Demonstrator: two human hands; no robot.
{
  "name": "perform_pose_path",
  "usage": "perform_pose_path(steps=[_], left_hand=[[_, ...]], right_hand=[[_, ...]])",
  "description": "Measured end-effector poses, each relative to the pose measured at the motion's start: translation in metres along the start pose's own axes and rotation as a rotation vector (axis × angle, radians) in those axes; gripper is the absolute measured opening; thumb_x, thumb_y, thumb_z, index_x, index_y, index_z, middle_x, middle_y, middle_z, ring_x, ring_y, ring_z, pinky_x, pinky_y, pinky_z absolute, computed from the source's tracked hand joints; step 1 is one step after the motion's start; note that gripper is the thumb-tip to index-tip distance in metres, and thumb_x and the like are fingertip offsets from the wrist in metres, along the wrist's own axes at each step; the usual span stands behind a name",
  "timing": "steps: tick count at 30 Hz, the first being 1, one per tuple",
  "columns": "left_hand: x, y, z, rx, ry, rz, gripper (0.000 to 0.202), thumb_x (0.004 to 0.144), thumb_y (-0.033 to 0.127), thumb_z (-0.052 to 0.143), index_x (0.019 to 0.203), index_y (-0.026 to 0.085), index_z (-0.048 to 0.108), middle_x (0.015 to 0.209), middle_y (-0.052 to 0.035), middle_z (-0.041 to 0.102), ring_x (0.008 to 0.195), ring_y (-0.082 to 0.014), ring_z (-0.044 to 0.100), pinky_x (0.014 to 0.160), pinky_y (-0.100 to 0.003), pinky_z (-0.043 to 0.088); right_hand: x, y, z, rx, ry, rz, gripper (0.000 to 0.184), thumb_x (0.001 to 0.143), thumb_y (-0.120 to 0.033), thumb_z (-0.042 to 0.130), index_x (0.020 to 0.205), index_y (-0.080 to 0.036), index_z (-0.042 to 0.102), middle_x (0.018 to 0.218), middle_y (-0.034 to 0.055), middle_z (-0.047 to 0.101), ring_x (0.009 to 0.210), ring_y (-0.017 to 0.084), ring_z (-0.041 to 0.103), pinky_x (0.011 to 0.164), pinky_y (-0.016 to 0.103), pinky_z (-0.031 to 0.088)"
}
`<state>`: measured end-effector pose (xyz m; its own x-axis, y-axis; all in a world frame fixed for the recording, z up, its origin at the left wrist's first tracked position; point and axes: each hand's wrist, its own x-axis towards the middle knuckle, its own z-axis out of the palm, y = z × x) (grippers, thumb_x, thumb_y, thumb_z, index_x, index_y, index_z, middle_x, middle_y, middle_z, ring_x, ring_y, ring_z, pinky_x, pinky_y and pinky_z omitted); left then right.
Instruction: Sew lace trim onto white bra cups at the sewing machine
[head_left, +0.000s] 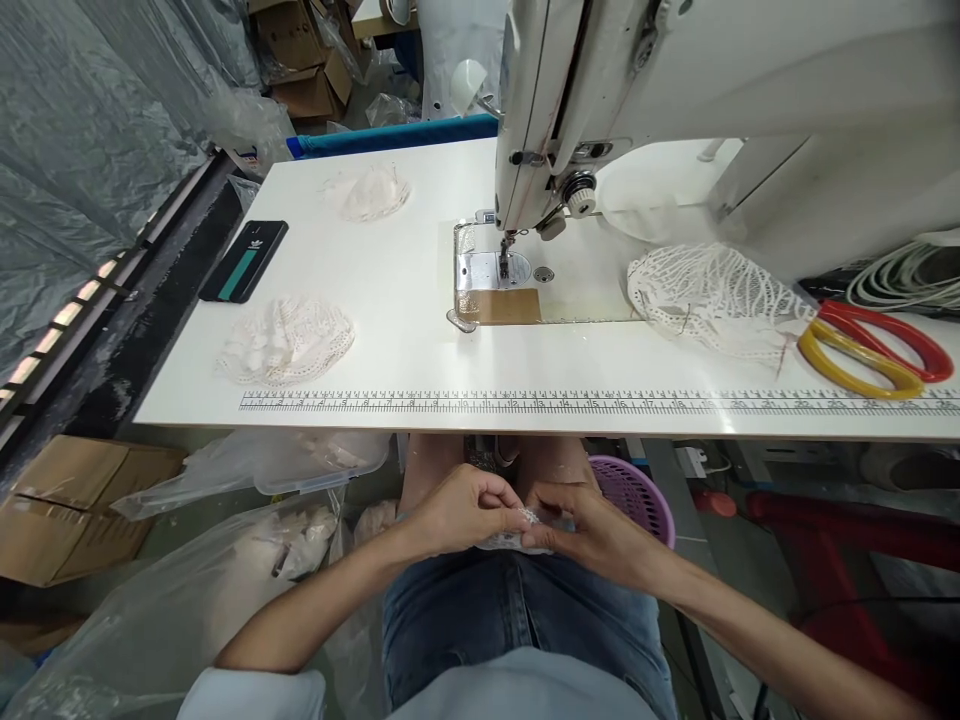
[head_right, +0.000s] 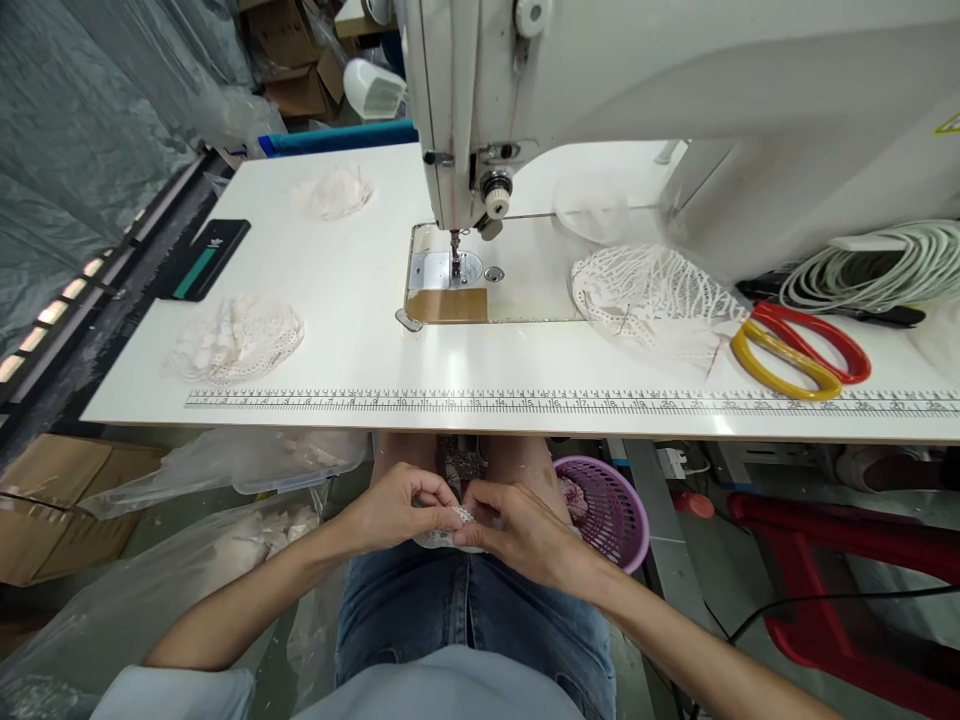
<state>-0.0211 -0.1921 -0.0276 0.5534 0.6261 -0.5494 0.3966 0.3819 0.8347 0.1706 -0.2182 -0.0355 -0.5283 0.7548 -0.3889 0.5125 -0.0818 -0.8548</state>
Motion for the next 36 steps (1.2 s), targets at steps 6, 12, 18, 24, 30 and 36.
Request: perform_pose_path(steps=[6, 12, 18, 24, 30, 36], left_hand=[[-0.007, -0.006, -0.002, -0.106, 0.078, 0.023, 0.028, 0.062, 0.034, 0.075, 0.076, 0.011, 0.067, 0.064, -0.0013, 0.062, 0.059, -0.0101, 0.052, 0.055, -0.018, 0.037], [-0.008, -0.005, 0.0, -0.012, 0.207, 0.119, 0.022, 0.065, 0.032, 0.072, 0.074, 0.013, 0.068, 0.067, -0.0016, 0.064, 0.065, -0.0126, 0.056, 0.058, -0.018, 0.039], [-0.034, 0.029, -0.013, 0.193, 0.341, 0.141, 0.02, 0.074, 0.035, 0.064, 0.072, 0.016, 0.07, 0.068, -0.0019, 0.067, 0.065, -0.014, 0.057, 0.06, -0.021, 0.04], [-0.026, 0.12, -0.083, 0.514, 0.303, 0.317, 0.022, 0.076, 0.035, 0.06, 0.071, 0.015, 0.069, 0.064, -0.0015, 0.066, 0.056, -0.0119, 0.055, 0.053, -0.021, 0.037], [0.076, 0.171, -0.155, 0.709, 0.154, 0.27, 0.02, 0.062, 0.031, 0.069, 0.068, 0.012, 0.068, 0.064, -0.0027, 0.064, 0.061, -0.0138, 0.055, 0.05, -0.021, 0.035], [0.116, 0.168, -0.153, 0.725, 0.101, 0.226, 0.016, 0.063, 0.03, 0.067, 0.06, 0.014, 0.066, 0.056, -0.0001, 0.059, 0.053, -0.0104, 0.049, 0.046, -0.02, 0.032]], right_hand=[[0.0, 0.0, 0.002, 0.009, 0.127, -0.04, 0.032, 0.086, -0.044, 0.049, 0.067, -0.018, 0.049, 0.062, -0.0024, 0.049, 0.06, 0.012, 0.044, 0.054, 0.023, 0.031], [-0.001, -0.006, 0.002, 0.086, 0.183, -0.036, 0.037, 0.087, -0.048, 0.046, 0.066, -0.018, 0.049, 0.062, -0.0022, 0.046, 0.059, 0.012, 0.043, 0.053, 0.022, 0.033], [0.003, -0.035, -0.005, 0.146, 0.19, -0.11, 0.036, 0.089, -0.047, 0.045, 0.066, -0.019, 0.044, 0.061, -0.0028, 0.043, 0.057, 0.011, 0.04, 0.051, 0.022, 0.031], [0.035, -0.082, -0.054, -0.015, 0.297, -0.252, 0.036, 0.089, -0.045, 0.044, 0.063, -0.021, 0.036, 0.052, -0.0045, 0.039, 0.05, 0.01, 0.037, 0.046, 0.022, 0.029], [0.088, -0.071, -0.132, -0.437, 0.392, -0.182, 0.028, 0.09, -0.034, 0.038, 0.067, -0.02, 0.044, 0.053, -0.0007, 0.054, 0.047, 0.014, 0.048, 0.047, 0.024, 0.033], [0.096, -0.048, -0.161, -0.85, 0.549, -0.552, 0.03, 0.094, -0.016, 0.028, 0.113, -0.019, 0.051, 0.08, 0.0052, 0.062, 0.057, 0.014, 0.056, 0.046, 0.023, 0.037]])
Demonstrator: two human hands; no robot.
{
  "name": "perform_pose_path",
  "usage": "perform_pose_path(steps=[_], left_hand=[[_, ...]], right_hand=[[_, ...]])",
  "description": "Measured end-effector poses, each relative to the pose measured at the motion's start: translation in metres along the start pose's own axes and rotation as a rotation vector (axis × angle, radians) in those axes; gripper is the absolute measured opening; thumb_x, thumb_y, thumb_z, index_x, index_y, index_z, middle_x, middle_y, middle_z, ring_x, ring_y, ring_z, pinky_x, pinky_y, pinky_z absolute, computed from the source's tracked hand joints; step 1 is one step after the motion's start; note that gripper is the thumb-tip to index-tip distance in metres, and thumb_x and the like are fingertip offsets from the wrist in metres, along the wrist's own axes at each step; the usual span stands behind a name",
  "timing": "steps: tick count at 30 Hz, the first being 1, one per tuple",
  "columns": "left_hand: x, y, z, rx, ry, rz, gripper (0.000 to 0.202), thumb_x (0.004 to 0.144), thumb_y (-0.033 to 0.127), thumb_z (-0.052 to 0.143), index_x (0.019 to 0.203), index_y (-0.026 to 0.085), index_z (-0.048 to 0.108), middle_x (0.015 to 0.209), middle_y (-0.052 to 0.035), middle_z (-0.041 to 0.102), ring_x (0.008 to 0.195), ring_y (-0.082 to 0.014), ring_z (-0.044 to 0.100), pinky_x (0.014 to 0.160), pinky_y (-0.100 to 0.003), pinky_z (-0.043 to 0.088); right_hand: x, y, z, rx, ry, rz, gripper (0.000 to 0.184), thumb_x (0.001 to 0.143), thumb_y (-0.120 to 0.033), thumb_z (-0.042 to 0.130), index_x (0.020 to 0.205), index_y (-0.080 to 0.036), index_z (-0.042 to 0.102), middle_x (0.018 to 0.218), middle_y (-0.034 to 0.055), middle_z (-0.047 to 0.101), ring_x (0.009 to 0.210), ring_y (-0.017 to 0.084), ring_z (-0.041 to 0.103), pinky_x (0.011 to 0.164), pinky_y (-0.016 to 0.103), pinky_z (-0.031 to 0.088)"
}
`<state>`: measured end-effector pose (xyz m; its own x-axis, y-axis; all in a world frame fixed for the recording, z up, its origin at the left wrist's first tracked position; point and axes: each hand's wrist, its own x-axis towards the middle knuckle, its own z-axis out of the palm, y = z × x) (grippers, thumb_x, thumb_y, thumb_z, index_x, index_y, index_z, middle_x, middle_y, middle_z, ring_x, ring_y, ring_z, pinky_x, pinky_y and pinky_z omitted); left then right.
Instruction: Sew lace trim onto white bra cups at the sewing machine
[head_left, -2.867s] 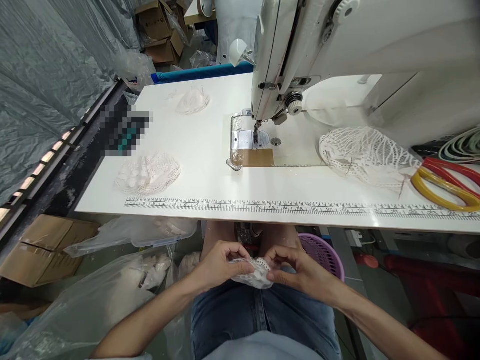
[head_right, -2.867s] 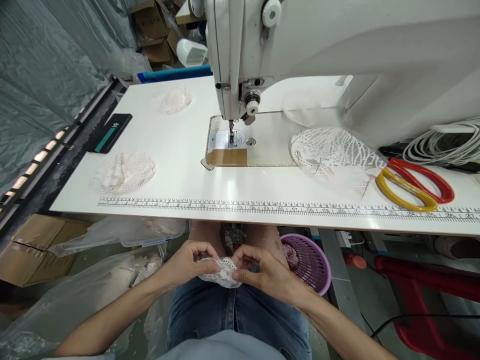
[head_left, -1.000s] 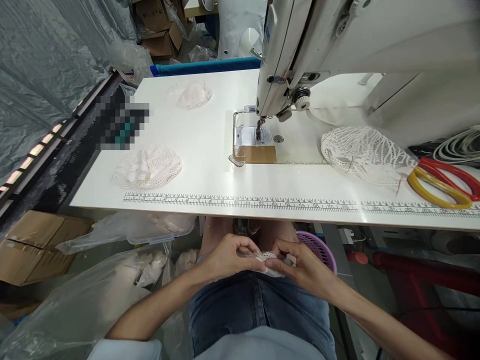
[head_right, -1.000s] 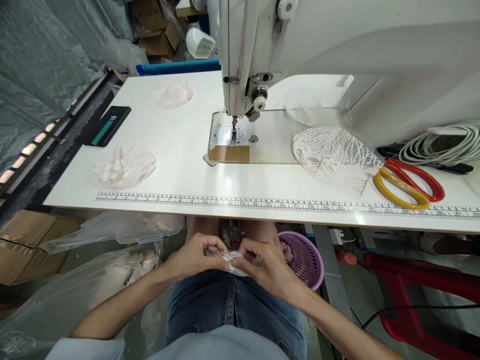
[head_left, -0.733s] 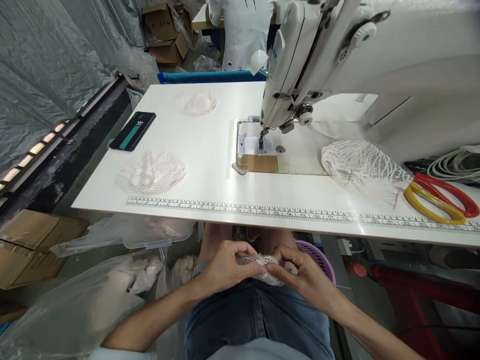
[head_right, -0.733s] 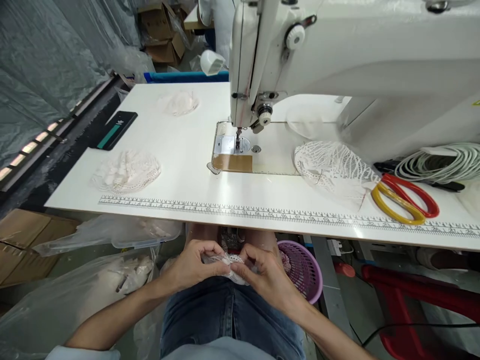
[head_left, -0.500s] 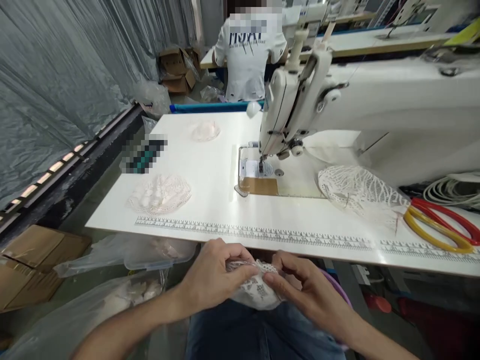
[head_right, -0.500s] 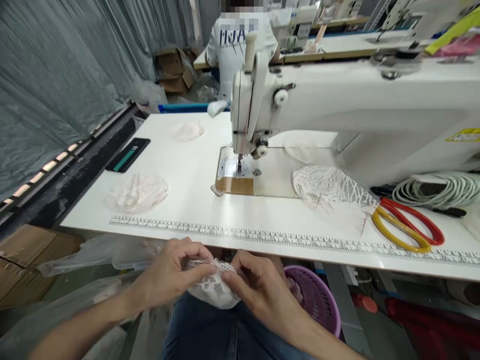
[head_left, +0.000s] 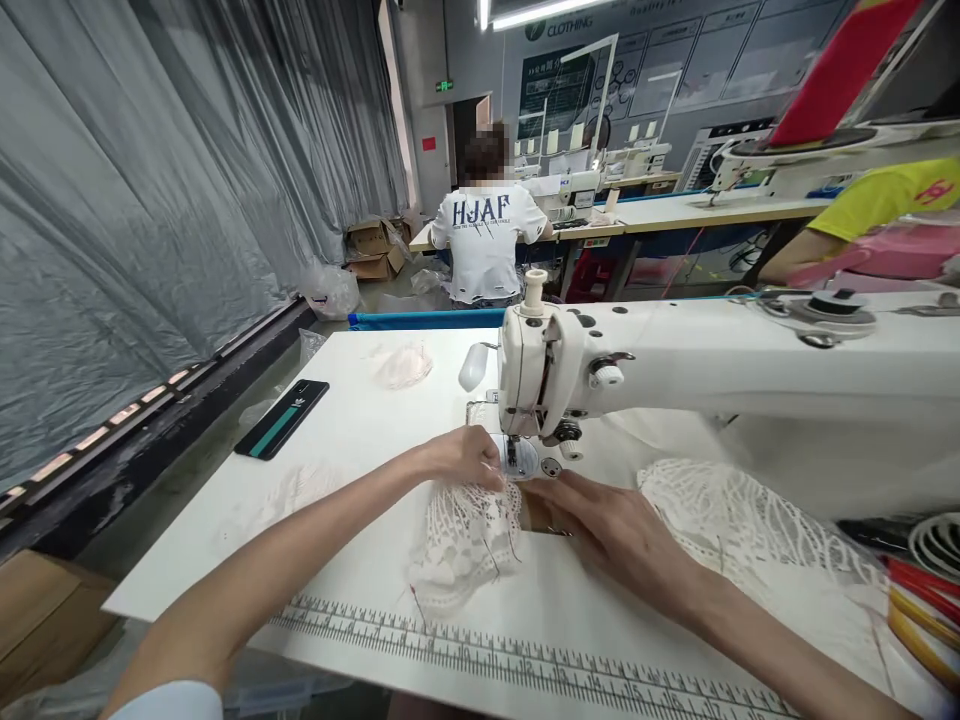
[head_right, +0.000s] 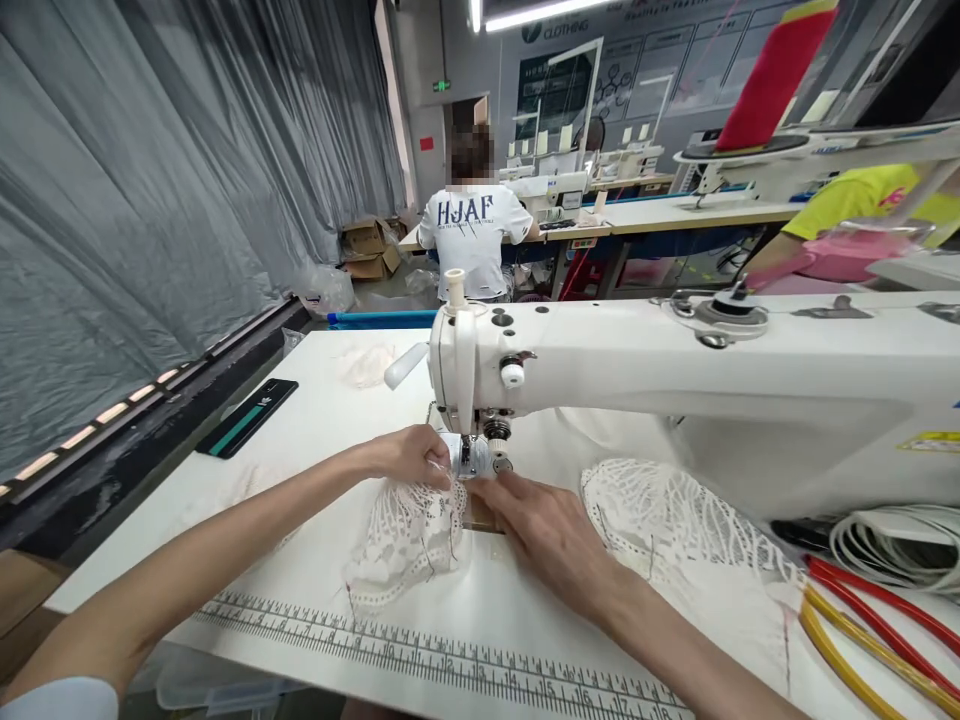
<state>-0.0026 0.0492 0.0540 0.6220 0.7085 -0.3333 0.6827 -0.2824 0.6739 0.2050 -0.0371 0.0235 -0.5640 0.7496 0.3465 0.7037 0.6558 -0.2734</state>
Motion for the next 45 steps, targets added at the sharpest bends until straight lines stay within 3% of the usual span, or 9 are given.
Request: perform_pose_path(steps=[3, 12, 17, 21, 25, 29, 33, 37, 45], left_hand=[[0.004, 0.006, 0.0, -0.004, -0.044, -0.011, 0.013, 0.063, 0.027, 0.067, 0.06, 0.015, 0.066, 0.053, 0.0013, 0.056, 0.049, -0.0089, 0.046, 0.044, -0.019, 0.03], [0.022, 0.008, -0.007, 0.173, -0.095, 0.015, 0.011, 0.062, 0.028, 0.072, 0.061, 0.018, 0.067, 0.057, 0.0013, 0.06, 0.051, -0.0118, 0.05, 0.046, -0.022, 0.032], [0.025, -0.005, -0.011, 0.448, 0.369, 0.063, 0.034, 0.066, 0.026, 0.074, 0.043, 0.017, 0.051, 0.04, 0.0021, 0.039, 0.046, -0.0127, 0.042, 0.052, -0.027, 0.027], [-0.001, -0.002, 0.006, 0.55, 0.581, 0.113, 0.02, 0.085, 0.013, 0.047, 0.07, 0.017, 0.06, 0.063, -0.0037, 0.055, 0.067, -0.0181, 0.048, 0.063, -0.032, 0.031], [-0.028, 0.005, 0.036, 0.651, 0.434, 0.344, 0.024, 0.086, 0.006, 0.042, 0.078, 0.018, 0.061, 0.078, -0.0003, 0.062, 0.074, -0.0134, 0.054, 0.075, -0.033, 0.033], [-0.031, 0.002, 0.048, 0.666, 0.433, 0.332, 0.018, 0.085, 0.007, 0.044, 0.078, 0.016, 0.059, 0.088, 0.0005, 0.065, 0.073, -0.011, 0.058, 0.084, -0.036, 0.03], [-0.024, -0.009, 0.042, 0.644, 0.481, 0.361, 0.016, 0.086, 0.014, 0.044, 0.092, 0.018, 0.059, 0.105, -0.0004, 0.063, 0.08, -0.0137, 0.06, 0.095, -0.042, 0.025], [-0.017, -0.018, 0.03, 0.671, 0.392, 0.36, 0.02, 0.084, 0.029, 0.054, 0.102, 0.02, 0.057, 0.118, -0.0031, 0.058, 0.09, -0.0191, 0.059, 0.101, -0.045, 0.021], [-0.008, -0.02, 0.019, 0.679, 0.243, 0.354, 0.027, 0.083, 0.022, 0.055, 0.109, 0.016, 0.053, 0.117, -0.0083, 0.057, 0.09, -0.016, 0.057, 0.104, -0.047, 0.013]], right_hand=[[0.001, 0.004, 0.007, -0.116, 0.051, -0.207, 0.033, 0.093, -0.011, 0.03, 0.114, -0.022, 0.053, 0.089, 0.0062, 0.061, 0.064, 0.014, 0.057, 0.048, 0.022, 0.041], [0.004, 0.008, 0.014, -0.122, 0.065, -0.321, 0.032, 0.094, -0.009, 0.03, 0.11, -0.016, 0.057, 0.106, 0.0095, 0.063, 0.081, 0.019, 0.056, 0.061, 0.03, 0.045], [0.008, 0.005, 0.015, -0.138, 0.136, -0.321, 0.031, 0.095, -0.011, 0.029, 0.108, -0.014, 0.058, 0.106, 0.0088, 0.066, 0.085, 0.02, 0.057, 0.062, 0.032, 0.041], [0.008, 0.002, 0.018, -0.136, 0.142, -0.302, 0.033, 0.094, -0.008, 0.029, 0.106, -0.013, 0.059, 0.104, 0.0086, 0.066, 0.082, 0.02, 0.057, 0.061, 0.032, 0.039], [0.006, 0.001, 0.021, -0.128, 0.127, -0.291, 0.032, 0.093, -0.006, 0.03, 0.106, -0.012, 0.059, 0.104, 0.0088, 0.066, 0.084, 0.02, 0.057, 0.061, 0.032, 0.038], [0.005, 0.0, 0.023, -0.134, 0.148, -0.293, 0.033, 0.093, -0.006, 0.03, 0.107, -0.012, 0.059, 0.104, 0.01, 0.065, 0.088, 0.02, 0.056, 0.062, 0.032, 0.039], [0.007, 0.0, 0.024, -0.138, 0.154, -0.267, 0.032, 0.093, -0.006, 0.03, 0.104, -0.011, 0.06, 0.103, 0.0099, 0.066, 0.083, 0.019, 0.056, 0.061, 0.031, 0.038], [0.009, 0.001, 0.025, -0.232, 0.172, -0.243, 0.033, 0.092, -0.006, 0.031, 0.105, -0.01, 0.061, 0.103, 0.0126, 0.065, 0.076, 0.02, 0.057, 0.059, 0.033, 0.037], [0.008, 0.003, 0.028, -0.303, 0.157, -0.214, 0.033, 0.094, -0.012, 0.031, 0.106, -0.01, 0.062, 0.11, 0.0111, 0.065, 0.075, 0.02, 0.056, 0.063, 0.034, 0.037]])
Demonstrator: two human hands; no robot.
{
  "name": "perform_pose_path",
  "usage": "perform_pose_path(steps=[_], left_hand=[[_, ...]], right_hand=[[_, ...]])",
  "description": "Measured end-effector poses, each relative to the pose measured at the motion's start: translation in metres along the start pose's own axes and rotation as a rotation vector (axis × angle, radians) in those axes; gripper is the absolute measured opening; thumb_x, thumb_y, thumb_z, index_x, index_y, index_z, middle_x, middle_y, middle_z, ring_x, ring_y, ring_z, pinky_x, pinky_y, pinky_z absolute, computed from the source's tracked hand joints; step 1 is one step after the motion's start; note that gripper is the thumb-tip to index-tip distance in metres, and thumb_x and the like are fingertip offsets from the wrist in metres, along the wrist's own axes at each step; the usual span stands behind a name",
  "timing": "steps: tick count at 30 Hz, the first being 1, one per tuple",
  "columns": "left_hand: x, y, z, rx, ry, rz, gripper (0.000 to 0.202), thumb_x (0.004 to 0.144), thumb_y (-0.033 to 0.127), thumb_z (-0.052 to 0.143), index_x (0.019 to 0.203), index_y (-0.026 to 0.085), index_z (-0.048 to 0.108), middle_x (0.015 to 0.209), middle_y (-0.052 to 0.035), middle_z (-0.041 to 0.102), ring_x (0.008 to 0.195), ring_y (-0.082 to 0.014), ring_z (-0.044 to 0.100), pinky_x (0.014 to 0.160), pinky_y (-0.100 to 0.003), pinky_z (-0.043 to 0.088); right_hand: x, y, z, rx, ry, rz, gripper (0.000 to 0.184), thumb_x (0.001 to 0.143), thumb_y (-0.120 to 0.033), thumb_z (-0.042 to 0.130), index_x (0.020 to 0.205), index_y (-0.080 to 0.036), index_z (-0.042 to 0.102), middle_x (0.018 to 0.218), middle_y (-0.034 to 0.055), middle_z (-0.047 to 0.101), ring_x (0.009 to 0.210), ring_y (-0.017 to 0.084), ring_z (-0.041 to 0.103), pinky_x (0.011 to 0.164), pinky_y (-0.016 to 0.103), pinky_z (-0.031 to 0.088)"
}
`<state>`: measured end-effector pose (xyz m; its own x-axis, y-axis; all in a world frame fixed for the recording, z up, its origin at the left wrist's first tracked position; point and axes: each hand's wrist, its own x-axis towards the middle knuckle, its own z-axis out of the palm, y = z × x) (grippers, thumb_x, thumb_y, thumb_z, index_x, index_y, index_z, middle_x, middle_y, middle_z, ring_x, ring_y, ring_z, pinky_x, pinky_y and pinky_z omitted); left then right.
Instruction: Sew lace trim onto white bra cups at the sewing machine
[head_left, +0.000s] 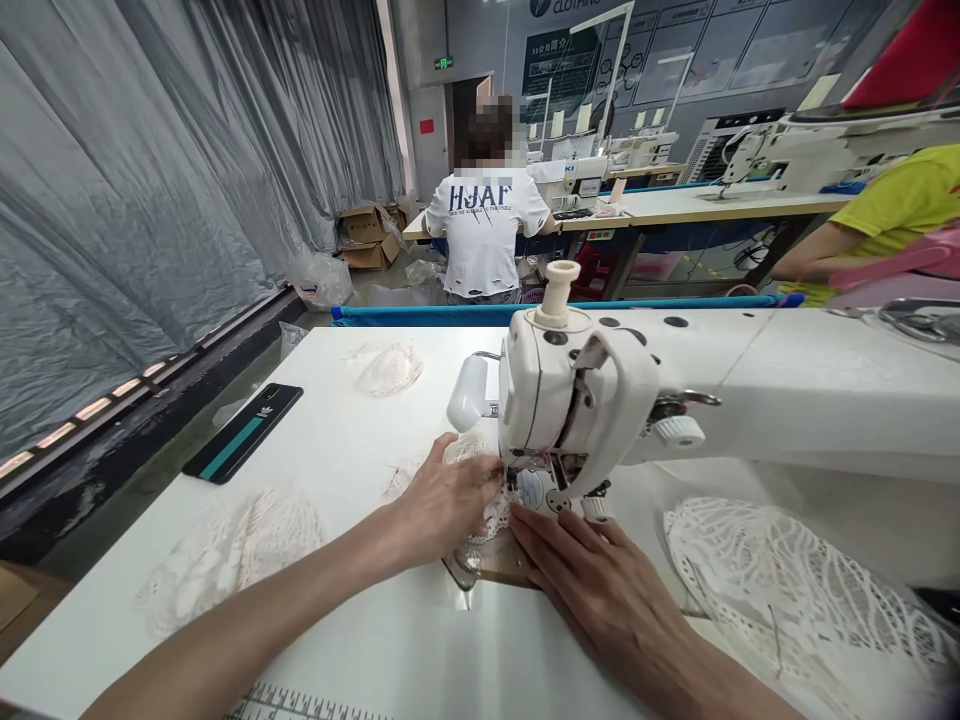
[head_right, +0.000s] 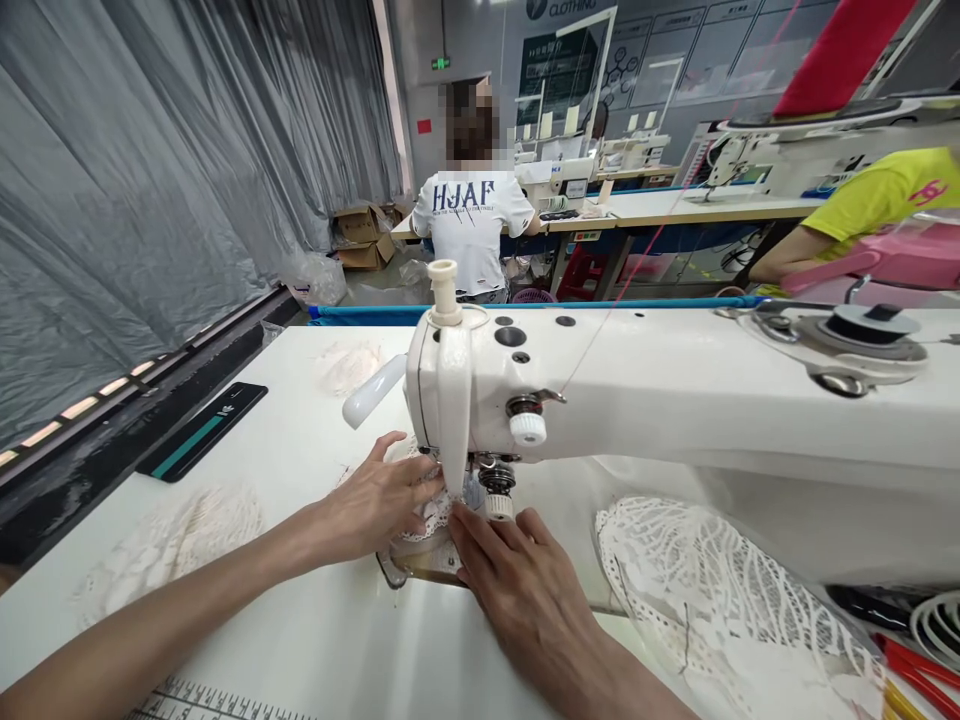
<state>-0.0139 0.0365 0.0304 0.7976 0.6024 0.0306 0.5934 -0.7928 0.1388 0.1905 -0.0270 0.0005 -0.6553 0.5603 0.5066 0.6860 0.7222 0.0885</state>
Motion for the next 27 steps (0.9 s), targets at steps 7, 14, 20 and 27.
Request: perform_pose_path(steps=[7, 14, 20, 27], left_hand=[[-0.003, -0.001, 0.006, -0.003, 0.08, 0.037, 0.028, 0.081, 0.019, 0.055, 0.109, 0.016, 0.052, 0.116, -0.0081, 0.056, 0.088, -0.0156, 0.057, 0.104, -0.047, 0.012], [-0.015, 0.026, 0.007, 0.142, 0.287, 0.1, 0.023, 0.084, 0.001, 0.043, 0.097, 0.015, 0.055, 0.098, -0.0059, 0.062, 0.095, -0.0166, 0.056, 0.094, -0.041, 0.029], [-0.018, 0.031, 0.011, 0.175, 0.3, 0.147, 0.02, 0.082, -0.001, 0.046, 0.085, 0.015, 0.058, 0.088, -0.0045, 0.062, 0.081, -0.0144, 0.058, 0.087, -0.037, 0.035], [-0.019, 0.029, 0.014, 0.173, 0.298, 0.135, 0.017, 0.083, 0.002, 0.048, 0.085, 0.015, 0.058, 0.089, -0.0042, 0.062, 0.083, -0.0143, 0.057, 0.088, -0.037, 0.034]], right_hand=[[-0.002, 0.0, 0.002, -0.026, -0.009, -0.009, 0.036, 0.095, -0.012, 0.027, 0.106, -0.01, 0.062, 0.113, 0.0119, 0.063, 0.074, 0.02, 0.055, 0.063, 0.035, 0.037], [-0.003, -0.002, -0.001, 0.03, 0.022, -0.022, 0.031, 0.092, -0.006, 0.034, 0.104, -0.01, 0.062, 0.111, 0.0116, 0.064, 0.082, 0.021, 0.054, 0.068, 0.036, 0.037], [-0.002, -0.003, -0.007, 0.079, 0.062, -0.042, 0.028, 0.093, -0.006, 0.037, 0.093, -0.013, 0.064, 0.105, 0.0078, 0.067, 0.088, 0.02, 0.055, 0.069, 0.035, 0.036], [0.0, -0.004, -0.011, 0.106, 0.024, -0.036, 0.027, 0.095, -0.011, 0.037, 0.104, -0.012, 0.061, 0.104, 0.0085, 0.067, 0.093, 0.02, 0.055, 0.069, 0.034, 0.036]])
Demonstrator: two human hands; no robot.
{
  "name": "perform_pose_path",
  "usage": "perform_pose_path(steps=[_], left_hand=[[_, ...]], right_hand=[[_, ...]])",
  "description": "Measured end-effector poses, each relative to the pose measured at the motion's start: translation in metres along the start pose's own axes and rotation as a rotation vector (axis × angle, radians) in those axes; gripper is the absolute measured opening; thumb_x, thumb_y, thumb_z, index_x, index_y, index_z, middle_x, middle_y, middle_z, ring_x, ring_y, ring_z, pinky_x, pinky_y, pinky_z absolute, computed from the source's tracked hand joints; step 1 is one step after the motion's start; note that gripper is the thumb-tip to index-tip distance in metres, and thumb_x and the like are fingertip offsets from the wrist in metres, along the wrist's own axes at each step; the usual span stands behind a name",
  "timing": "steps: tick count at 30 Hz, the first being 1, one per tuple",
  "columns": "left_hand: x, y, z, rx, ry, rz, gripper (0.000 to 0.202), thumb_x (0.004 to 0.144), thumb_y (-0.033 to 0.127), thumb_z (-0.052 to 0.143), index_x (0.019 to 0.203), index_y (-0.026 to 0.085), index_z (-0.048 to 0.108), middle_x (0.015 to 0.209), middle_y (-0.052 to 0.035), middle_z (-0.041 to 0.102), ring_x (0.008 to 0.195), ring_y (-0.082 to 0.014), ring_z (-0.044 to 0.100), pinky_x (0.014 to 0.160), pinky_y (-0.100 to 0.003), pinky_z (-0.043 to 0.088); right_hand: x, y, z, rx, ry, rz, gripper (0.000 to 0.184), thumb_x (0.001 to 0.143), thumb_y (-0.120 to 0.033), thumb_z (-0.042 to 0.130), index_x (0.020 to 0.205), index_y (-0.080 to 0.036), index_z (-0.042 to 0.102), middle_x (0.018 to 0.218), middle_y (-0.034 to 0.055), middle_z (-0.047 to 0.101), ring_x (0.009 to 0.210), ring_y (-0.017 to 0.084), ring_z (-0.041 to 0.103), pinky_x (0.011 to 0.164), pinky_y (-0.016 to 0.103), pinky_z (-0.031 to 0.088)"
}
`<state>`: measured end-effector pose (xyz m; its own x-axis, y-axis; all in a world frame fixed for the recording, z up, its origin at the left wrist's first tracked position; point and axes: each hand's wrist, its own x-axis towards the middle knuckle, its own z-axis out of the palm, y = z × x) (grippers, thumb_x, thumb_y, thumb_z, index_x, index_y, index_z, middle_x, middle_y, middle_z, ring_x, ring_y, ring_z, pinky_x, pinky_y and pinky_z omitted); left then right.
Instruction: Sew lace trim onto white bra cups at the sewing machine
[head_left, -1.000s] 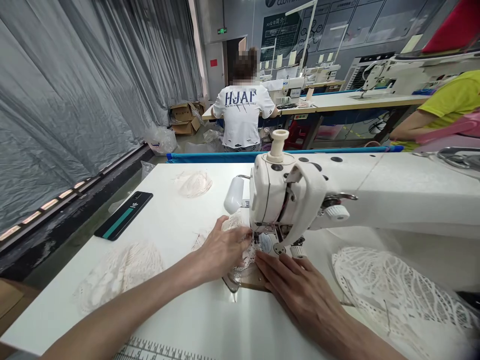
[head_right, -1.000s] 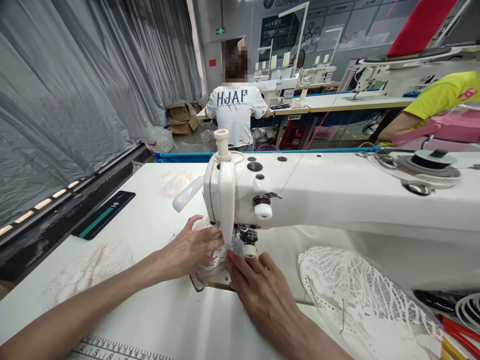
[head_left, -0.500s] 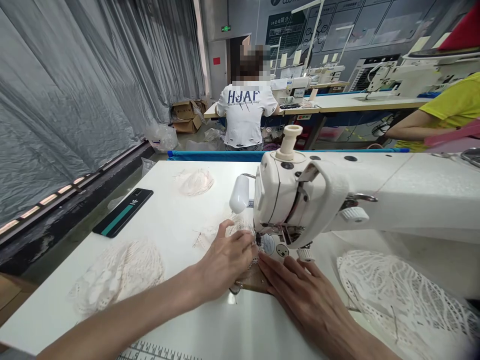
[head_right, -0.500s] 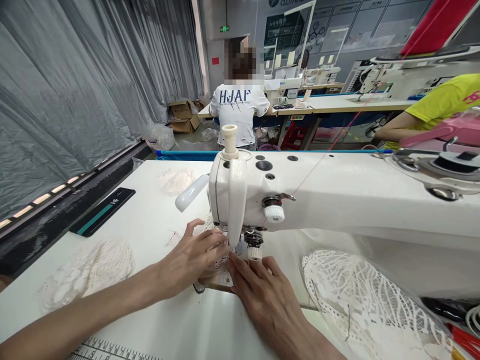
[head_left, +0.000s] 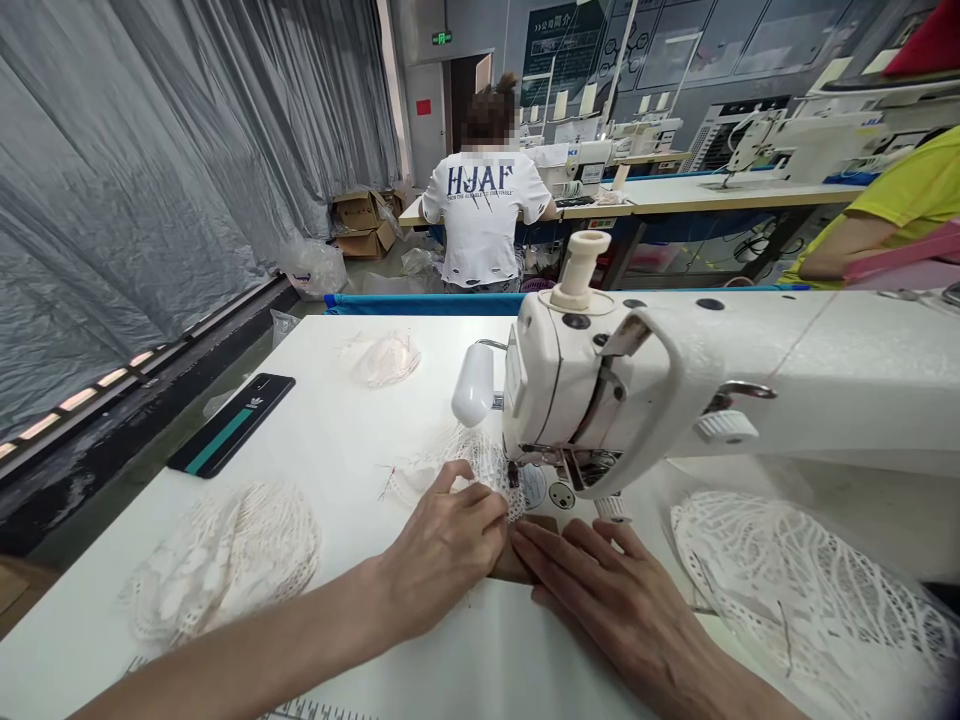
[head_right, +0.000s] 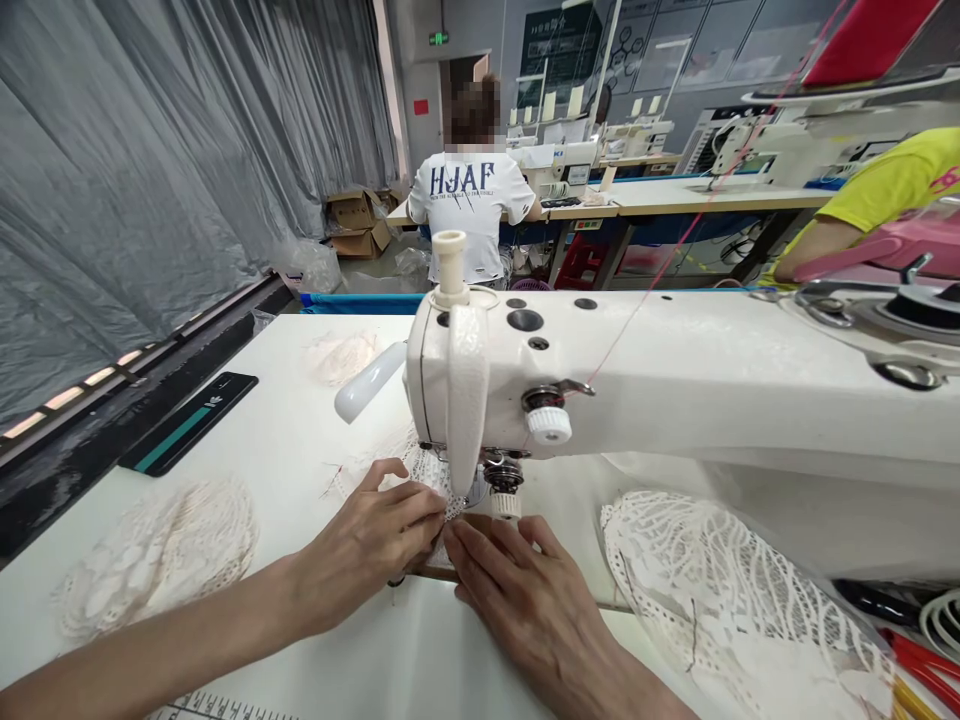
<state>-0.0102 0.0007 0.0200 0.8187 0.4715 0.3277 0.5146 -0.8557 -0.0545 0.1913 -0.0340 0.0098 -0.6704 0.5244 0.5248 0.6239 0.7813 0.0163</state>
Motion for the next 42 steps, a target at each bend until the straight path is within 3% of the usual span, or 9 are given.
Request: perform_pose_path(steps=[5, 14, 23, 29, 32, 36, 39, 42], left_hand=[[0.001, 0.001, -0.002, 0.003, -0.014, -0.005, 0.018, 0.084, 0.003, 0.046, 0.085, 0.015, 0.058, 0.088, -0.0037, 0.061, 0.082, -0.0136, 0.056, 0.088, -0.037, 0.032], [0.003, -0.002, -0.002, -0.011, -0.03, -0.019, 0.02, 0.084, 0.003, 0.044, 0.081, 0.016, 0.059, 0.087, -0.0032, 0.062, 0.08, -0.0139, 0.056, 0.088, -0.038, 0.03], [0.012, -0.021, -0.001, -0.087, -0.017, -0.096, 0.02, 0.086, 0.006, 0.043, 0.078, 0.015, 0.06, 0.087, -0.0026, 0.063, 0.08, -0.0125, 0.057, 0.09, -0.037, 0.03], [0.053, -0.053, -0.005, -0.238, -0.189, -0.415, 0.021, 0.081, 0.007, 0.045, 0.067, 0.012, 0.06, 0.083, -0.0042, 0.06, 0.074, -0.0138, 0.055, 0.085, -0.034, 0.036], [0.064, -0.059, -0.005, -0.286, -0.253, -0.508, 0.012, 0.075, 0.011, 0.054, 0.064, 0.012, 0.058, 0.073, -0.0032, 0.058, 0.067, -0.0159, 0.055, 0.07, -0.031, 0.041], [0.041, -0.037, -0.024, -0.358, -0.295, -0.674, 0.005, 0.072, 0.015, 0.056, 0.068, 0.013, 0.059, 0.068, -0.0032, 0.058, 0.065, -0.0177, 0.055, 0.056, -0.026, 0.039], [0.011, -0.003, -0.052, -0.582, -0.257, -0.794, 0.018, 0.081, 0.031, 0.05, 0.083, 0.015, 0.059, 0.077, -0.0029, 0.061, 0.066, -0.0142, 0.056, 0.054, -0.023, 0.041], [-0.017, 0.03, -0.077, -1.037, -0.143, -0.981, 0.029, 0.082, 0.043, 0.051, 0.09, 0.016, 0.055, 0.081, -0.0015, 0.058, 0.06, -0.0093, 0.05, 0.05, -0.02, 0.038]], right_hand=[[-0.003, 0.0, 0.002, 0.02, 0.002, 0.013, 0.024, 0.094, -0.012, 0.039, 0.098, -0.012, 0.063, 0.107, 0.0079, 0.066, 0.092, 0.02, 0.054, 0.069, 0.034, 0.035], [-0.001, 0.001, 0.003, 0.036, -0.01, 0.041, 0.026, 0.096, -0.016, 0.036, 0.104, -0.014, 0.061, 0.104, 0.0069, 0.067, 0.086, 0.019, 0.055, 0.07, 0.035, 0.035], [-0.002, 0.003, 0.004, 0.077, -0.041, 0.1, 0.025, 0.095, -0.02, 0.04, 0.11, -0.014, 0.058, 0.11, 0.0065, 0.065, 0.079, 0.02, 0.053, 0.069, 0.035, 0.033], [-0.001, 0.004, 0.004, 0.116, 0.004, 0.093, 0.024, 0.094, -0.021, 0.042, 0.11, -0.015, 0.059, 0.107, 0.0078, 0.066, 0.084, 0.021, 0.055, 0.069, 0.035, 0.035], [-0.002, 0.006, 0.003, 0.148, 0.01, 0.143, 0.023, 0.094, -0.02, 0.04, 0.106, -0.017, 0.06, 0.103, 0.0074, 0.066, 0.085, 0.021, 0.057, 0.07, 0.035, 0.039], [-0.003, 0.004, 0.001, 0.232, 0.034, 0.33, 0.032, 0.09, -0.033, 0.047, 0.117, -0.017, 0.051, 0.107, 0.0122, 0.062, 0.093, 0.024, 0.058, 0.074, 0.037, 0.046], [0.004, -0.009, -0.003, 0.639, -0.035, 0.487, 0.055, 0.083, -0.045, 0.056, 0.128, -0.018, 0.038, 0.11, 0.0131, 0.057, 0.097, 0.024, 0.057, 0.074, 0.035, 0.05], [0.015, -0.03, -0.013, 1.114, -0.173, 0.563, 0.045, 0.079, -0.047, 0.061, 0.112, -0.019, 0.049, 0.097, 0.0068, 0.057, 0.09, 0.02, 0.056, 0.075, 0.033, 0.047]])
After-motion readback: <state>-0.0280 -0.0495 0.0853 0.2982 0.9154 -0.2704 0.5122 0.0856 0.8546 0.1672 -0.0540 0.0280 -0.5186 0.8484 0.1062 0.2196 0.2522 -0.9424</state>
